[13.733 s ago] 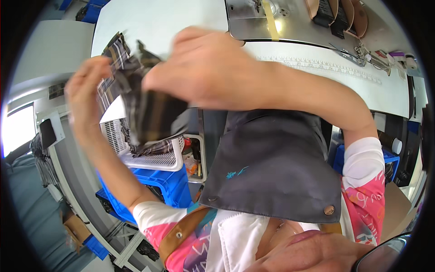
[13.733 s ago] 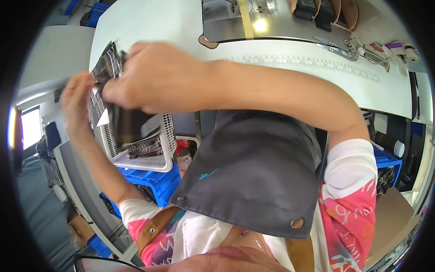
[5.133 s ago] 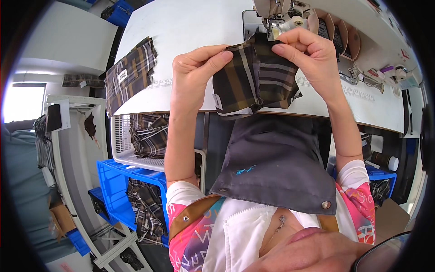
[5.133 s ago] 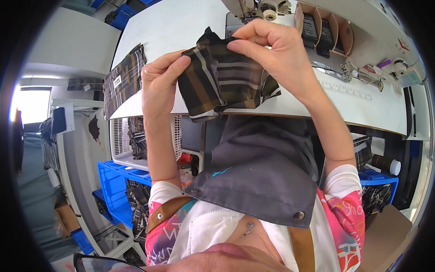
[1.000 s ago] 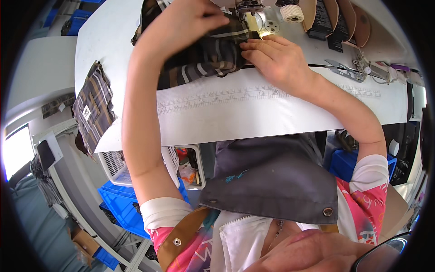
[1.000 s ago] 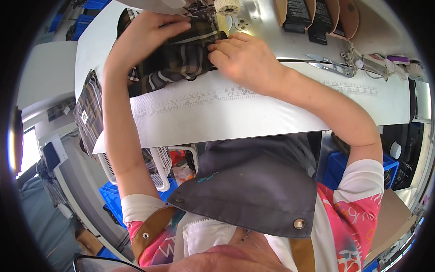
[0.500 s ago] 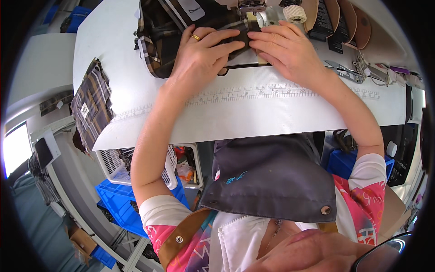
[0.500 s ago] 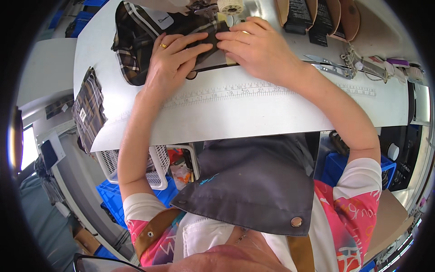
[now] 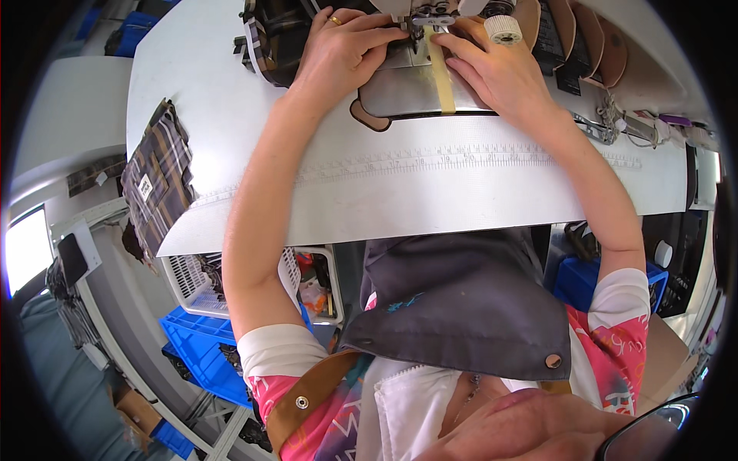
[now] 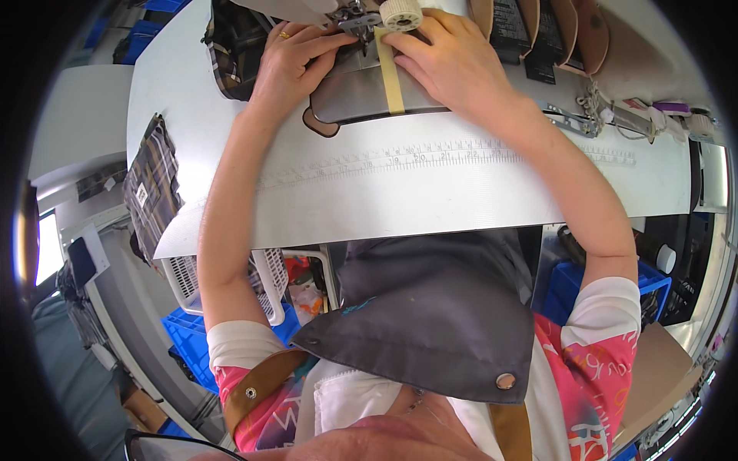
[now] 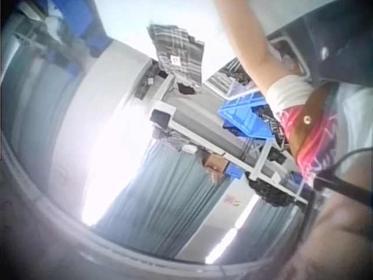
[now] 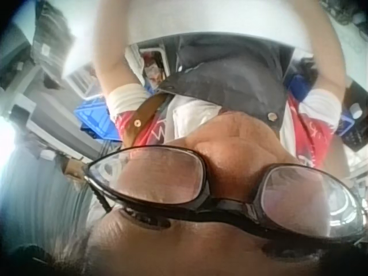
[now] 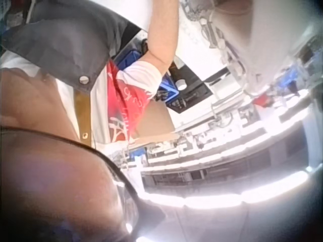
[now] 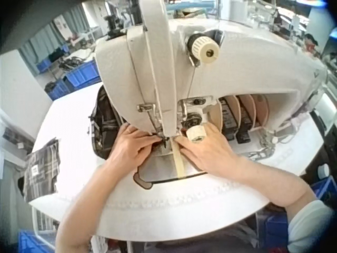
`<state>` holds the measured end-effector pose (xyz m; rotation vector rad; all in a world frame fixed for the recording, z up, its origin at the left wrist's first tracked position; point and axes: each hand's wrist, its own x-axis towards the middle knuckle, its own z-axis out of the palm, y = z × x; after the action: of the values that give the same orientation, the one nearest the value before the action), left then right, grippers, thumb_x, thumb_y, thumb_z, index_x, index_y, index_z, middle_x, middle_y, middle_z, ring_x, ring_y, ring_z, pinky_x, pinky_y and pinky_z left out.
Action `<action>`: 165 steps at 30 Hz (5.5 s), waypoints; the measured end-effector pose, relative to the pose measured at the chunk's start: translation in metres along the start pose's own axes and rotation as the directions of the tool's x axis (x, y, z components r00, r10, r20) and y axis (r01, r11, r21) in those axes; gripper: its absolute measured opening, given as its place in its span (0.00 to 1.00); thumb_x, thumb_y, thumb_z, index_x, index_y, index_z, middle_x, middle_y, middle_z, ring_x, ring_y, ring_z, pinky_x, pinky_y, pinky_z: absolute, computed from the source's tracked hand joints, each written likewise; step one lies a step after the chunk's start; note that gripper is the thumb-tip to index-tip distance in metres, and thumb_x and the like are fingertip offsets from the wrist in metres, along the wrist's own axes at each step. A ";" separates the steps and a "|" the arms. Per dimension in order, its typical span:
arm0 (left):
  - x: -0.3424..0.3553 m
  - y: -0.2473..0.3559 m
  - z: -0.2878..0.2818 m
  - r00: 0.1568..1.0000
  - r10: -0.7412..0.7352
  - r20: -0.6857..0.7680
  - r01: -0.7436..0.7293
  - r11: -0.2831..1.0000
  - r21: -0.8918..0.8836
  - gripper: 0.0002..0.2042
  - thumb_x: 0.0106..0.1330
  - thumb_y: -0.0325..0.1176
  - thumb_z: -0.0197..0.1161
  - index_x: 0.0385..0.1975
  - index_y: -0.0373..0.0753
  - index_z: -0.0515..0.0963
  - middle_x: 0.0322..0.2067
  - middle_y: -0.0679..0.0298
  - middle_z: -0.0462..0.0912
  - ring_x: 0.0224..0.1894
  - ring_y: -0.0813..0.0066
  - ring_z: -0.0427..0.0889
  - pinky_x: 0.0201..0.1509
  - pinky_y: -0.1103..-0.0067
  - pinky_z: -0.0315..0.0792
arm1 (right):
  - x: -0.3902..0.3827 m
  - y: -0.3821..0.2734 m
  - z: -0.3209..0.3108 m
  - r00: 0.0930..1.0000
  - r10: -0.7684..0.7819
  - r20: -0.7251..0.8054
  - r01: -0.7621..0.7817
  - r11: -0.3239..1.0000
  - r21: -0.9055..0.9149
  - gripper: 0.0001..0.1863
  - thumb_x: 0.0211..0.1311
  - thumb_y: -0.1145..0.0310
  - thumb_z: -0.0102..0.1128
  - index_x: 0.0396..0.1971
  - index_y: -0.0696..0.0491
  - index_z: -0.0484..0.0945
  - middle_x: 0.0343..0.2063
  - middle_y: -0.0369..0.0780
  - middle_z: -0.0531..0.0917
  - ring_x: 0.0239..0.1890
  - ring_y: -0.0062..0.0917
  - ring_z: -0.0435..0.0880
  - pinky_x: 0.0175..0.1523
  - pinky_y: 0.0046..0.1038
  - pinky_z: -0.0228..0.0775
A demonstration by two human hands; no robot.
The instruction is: Sewing together pieces of plaid fabric using an industrial sewing machine.
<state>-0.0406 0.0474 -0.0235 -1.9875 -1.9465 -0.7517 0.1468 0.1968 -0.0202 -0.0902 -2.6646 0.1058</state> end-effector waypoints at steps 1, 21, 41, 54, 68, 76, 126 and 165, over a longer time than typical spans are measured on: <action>-0.001 -0.001 0.002 1.000 -0.005 -0.008 0.005 1.000 -0.006 0.12 0.56 0.26 0.58 0.38 0.46 0.82 0.40 0.67 0.82 0.43 0.67 0.76 0.58 0.66 0.61 | -0.003 0.003 0.002 0.999 -0.024 -0.044 0.023 0.999 -0.022 0.13 0.55 0.66 0.59 0.41 0.50 0.78 0.43 0.36 0.78 0.49 0.33 0.73 0.53 0.34 0.64; -0.156 0.116 -0.131 0.763 -0.611 0.210 0.562 0.788 0.252 0.18 0.59 0.30 0.57 0.50 0.40 0.73 0.50 0.56 0.76 0.53 0.61 0.71 0.65 0.57 0.49 | -0.014 -0.075 -0.021 0.937 -0.320 -0.137 0.347 0.823 0.450 0.16 0.50 0.70 0.63 0.40 0.57 0.76 0.43 0.41 0.78 0.46 0.32 0.76 0.50 0.32 0.65; -0.123 -0.014 -0.156 0.924 -0.378 0.048 0.346 0.885 0.313 0.38 0.42 0.48 0.72 0.53 0.33 0.70 0.52 0.44 0.72 0.55 0.55 0.71 0.56 0.68 0.66 | 0.030 -0.074 0.028 0.950 0.227 0.215 -0.312 0.644 0.698 0.09 0.60 0.70 0.54 0.37 0.58 0.77 0.26 0.34 0.81 0.27 0.14 0.77 0.31 0.18 0.68; -0.370 0.193 -0.323 0.231 -0.967 -0.107 0.955 0.247 -0.166 0.13 0.57 0.37 0.63 0.38 0.36 0.80 0.28 0.64 0.83 0.28 0.76 0.80 0.35 0.82 0.74 | 0.023 -0.067 0.043 0.921 0.266 0.284 -0.361 0.315 0.878 0.12 0.65 0.70 0.54 0.46 0.55 0.76 0.32 0.31 0.81 0.26 0.07 0.71 0.34 0.10 0.63; -0.469 0.261 -0.294 -0.525 -0.848 -0.070 0.621 -0.438 0.650 0.21 0.37 0.44 0.71 0.32 0.40 0.82 0.34 0.56 0.83 0.40 0.61 0.81 0.42 0.69 0.75 | 0.013 -0.080 0.035 0.960 0.202 0.192 -0.262 0.418 0.870 0.13 0.65 0.71 0.53 0.48 0.58 0.74 0.36 0.34 0.81 0.36 0.11 0.76 0.45 0.13 0.68; -0.429 0.055 -0.110 0.348 -0.888 0.302 0.725 0.459 0.513 0.08 0.49 0.32 0.67 0.28 0.39 0.79 0.34 0.58 0.80 0.41 0.59 0.80 0.45 0.68 0.74 | 0.071 -0.192 0.043 0.989 -0.089 0.115 -0.039 0.599 0.800 0.13 0.58 0.70 0.59 0.43 0.55 0.77 0.37 0.36 0.82 0.38 0.18 0.77 0.42 0.19 0.67; -0.087 0.158 -0.193 0.979 -0.195 -0.061 0.194 0.981 -0.011 0.07 0.48 0.27 0.69 0.27 0.34 0.80 0.40 0.60 0.80 0.36 0.68 0.80 0.41 0.82 0.69 | 0.016 -0.120 -0.076 0.942 0.083 0.324 -0.323 -0.025 0.946 0.09 0.59 0.69 0.60 0.37 0.57 0.80 0.28 0.28 0.81 0.28 0.07 0.74 0.34 0.12 0.63; -0.068 0.211 -0.049 0.598 -0.800 0.058 0.299 0.155 -0.942 0.08 0.57 0.24 0.65 0.35 0.31 0.76 0.31 0.66 0.79 0.31 0.83 0.76 0.36 0.85 0.71 | -0.051 -0.095 -0.109 0.957 0.136 0.257 -0.291 0.448 0.845 0.07 0.54 0.75 0.61 0.32 0.62 0.79 0.24 0.33 0.81 0.27 0.10 0.74 0.33 0.16 0.67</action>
<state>0.1599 -0.0508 0.0168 -0.8930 -2.0956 -2.7324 0.2376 0.1051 0.0621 -0.0793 -2.3640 1.6201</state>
